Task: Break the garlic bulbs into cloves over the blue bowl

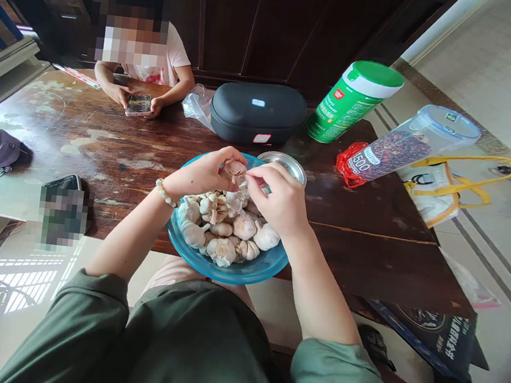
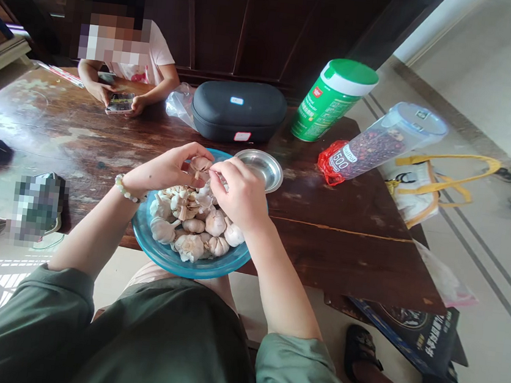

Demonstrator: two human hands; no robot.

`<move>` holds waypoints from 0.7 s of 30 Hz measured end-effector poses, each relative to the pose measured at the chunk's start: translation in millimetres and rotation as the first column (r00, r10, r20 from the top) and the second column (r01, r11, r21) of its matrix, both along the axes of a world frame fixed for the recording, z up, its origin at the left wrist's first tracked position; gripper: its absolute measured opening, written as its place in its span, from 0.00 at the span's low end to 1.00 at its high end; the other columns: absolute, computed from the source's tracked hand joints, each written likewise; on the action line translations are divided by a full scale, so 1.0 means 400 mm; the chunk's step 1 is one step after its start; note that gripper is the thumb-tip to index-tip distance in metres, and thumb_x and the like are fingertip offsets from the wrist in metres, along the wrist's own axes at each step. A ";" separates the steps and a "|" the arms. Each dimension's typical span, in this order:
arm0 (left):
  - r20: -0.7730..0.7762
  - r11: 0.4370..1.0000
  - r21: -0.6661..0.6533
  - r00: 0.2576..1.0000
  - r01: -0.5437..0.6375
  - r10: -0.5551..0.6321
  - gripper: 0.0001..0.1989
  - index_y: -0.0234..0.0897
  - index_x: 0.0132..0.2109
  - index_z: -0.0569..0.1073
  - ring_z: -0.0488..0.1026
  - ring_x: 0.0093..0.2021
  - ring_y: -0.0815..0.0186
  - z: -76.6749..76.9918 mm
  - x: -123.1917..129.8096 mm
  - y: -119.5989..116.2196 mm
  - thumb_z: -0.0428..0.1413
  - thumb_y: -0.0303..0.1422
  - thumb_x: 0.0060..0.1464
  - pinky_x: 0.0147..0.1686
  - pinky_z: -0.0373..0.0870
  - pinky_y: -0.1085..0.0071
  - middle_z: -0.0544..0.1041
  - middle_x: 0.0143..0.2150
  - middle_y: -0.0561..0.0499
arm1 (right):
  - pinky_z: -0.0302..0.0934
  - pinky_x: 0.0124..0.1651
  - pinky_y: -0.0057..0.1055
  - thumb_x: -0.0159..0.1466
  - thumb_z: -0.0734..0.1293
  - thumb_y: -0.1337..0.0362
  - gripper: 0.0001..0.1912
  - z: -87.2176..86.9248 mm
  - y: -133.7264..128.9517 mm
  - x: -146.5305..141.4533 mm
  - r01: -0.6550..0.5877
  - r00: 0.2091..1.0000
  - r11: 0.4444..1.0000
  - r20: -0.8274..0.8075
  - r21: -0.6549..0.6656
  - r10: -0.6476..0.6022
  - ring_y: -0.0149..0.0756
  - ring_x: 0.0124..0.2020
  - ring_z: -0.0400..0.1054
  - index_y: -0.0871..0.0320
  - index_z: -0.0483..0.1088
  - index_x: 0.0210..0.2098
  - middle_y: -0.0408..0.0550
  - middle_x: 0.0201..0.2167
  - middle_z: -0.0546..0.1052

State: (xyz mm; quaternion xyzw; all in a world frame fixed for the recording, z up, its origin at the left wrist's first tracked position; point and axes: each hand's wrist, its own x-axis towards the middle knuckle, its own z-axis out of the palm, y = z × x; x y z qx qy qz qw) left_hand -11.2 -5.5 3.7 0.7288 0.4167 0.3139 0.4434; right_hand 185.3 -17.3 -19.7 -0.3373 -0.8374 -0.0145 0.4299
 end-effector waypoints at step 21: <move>-0.073 0.999 0.010 0.996 0.048 -0.047 0.26 0.34 0.52 0.71 0.68 0.35 0.68 -0.017 -0.005 0.010 0.65 0.35 0.45 0.35 0.66 0.72 0.74 0.38 0.51 | 0.64 0.35 0.33 0.68 0.59 0.72 0.12 -0.007 -0.008 0.004 0.072 0.949 0.981 0.291 0.178 -0.123 0.36 0.33 0.73 0.58 0.74 0.36 0.48 0.32 0.79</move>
